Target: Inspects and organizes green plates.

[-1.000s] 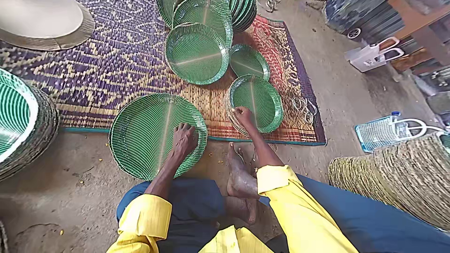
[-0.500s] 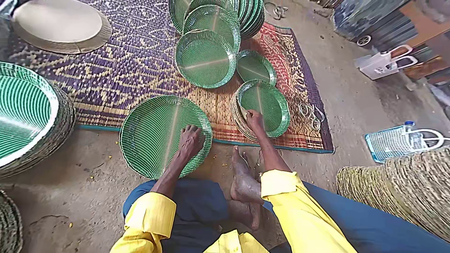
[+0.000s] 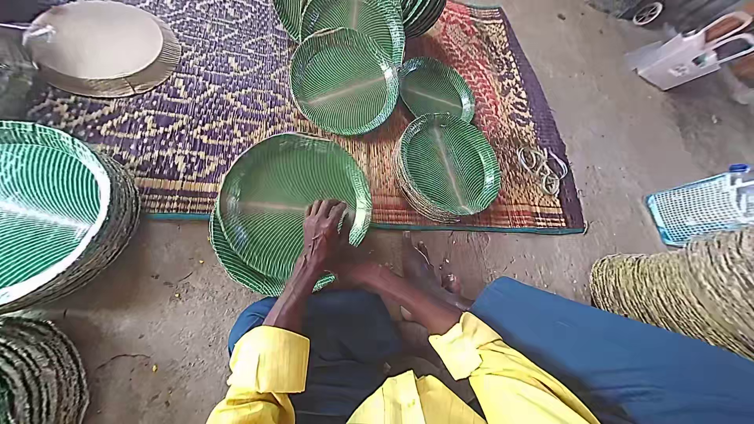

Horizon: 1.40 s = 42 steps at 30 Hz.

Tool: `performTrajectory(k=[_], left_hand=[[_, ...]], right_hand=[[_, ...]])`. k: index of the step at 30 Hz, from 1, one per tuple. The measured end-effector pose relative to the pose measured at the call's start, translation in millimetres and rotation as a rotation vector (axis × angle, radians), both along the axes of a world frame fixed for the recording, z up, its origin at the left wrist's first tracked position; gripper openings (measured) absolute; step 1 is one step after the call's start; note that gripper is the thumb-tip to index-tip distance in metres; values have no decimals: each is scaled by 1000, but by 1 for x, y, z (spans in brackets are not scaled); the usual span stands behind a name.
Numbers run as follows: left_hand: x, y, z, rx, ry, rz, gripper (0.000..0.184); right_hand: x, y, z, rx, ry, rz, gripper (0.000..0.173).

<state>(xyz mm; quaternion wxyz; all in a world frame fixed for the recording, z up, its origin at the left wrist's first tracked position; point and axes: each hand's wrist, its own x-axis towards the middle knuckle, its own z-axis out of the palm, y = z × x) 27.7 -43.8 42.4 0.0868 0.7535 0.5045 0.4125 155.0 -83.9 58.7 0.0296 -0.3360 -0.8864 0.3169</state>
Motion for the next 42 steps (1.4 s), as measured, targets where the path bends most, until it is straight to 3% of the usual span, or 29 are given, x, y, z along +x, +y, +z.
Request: performTrajectory(k=[3, 5, 7, 10, 14, 17, 25, 38, 42], left_hand=[[-6, 8, 1, -401, 145, 21, 36], [-7, 11, 2, -601, 235, 20, 36], [-8, 12, 2, -653, 275, 28, 35], [-12, 13, 1, -659, 269, 81, 35], [-14, 20, -3, -605, 200, 109, 31], [-14, 27, -7, -595, 169, 111, 31], [-11, 29, -10, -579, 176, 97, 30], [1, 23, -9, -579, 231, 54, 30], [2, 23, -9, -578, 213, 47, 30]], right_hand=[[24, 14, -19, 194, 172, 133, 11], [46, 37, -3, 151, 100, 61, 21], [76, 62, 15, 173, 121, -202, 26], [123, 99, 25, 397, 223, -667, 24], [161, 129, 23, 267, -23, -938, 40], [169, 144, 10, 145, -122, -948, 44], [177, 146, 5, 106, -9, -987, 33], [181, 149, 8, 226, -180, -887, 29], [180, 146, 17, 195, -214, -940, 29]])
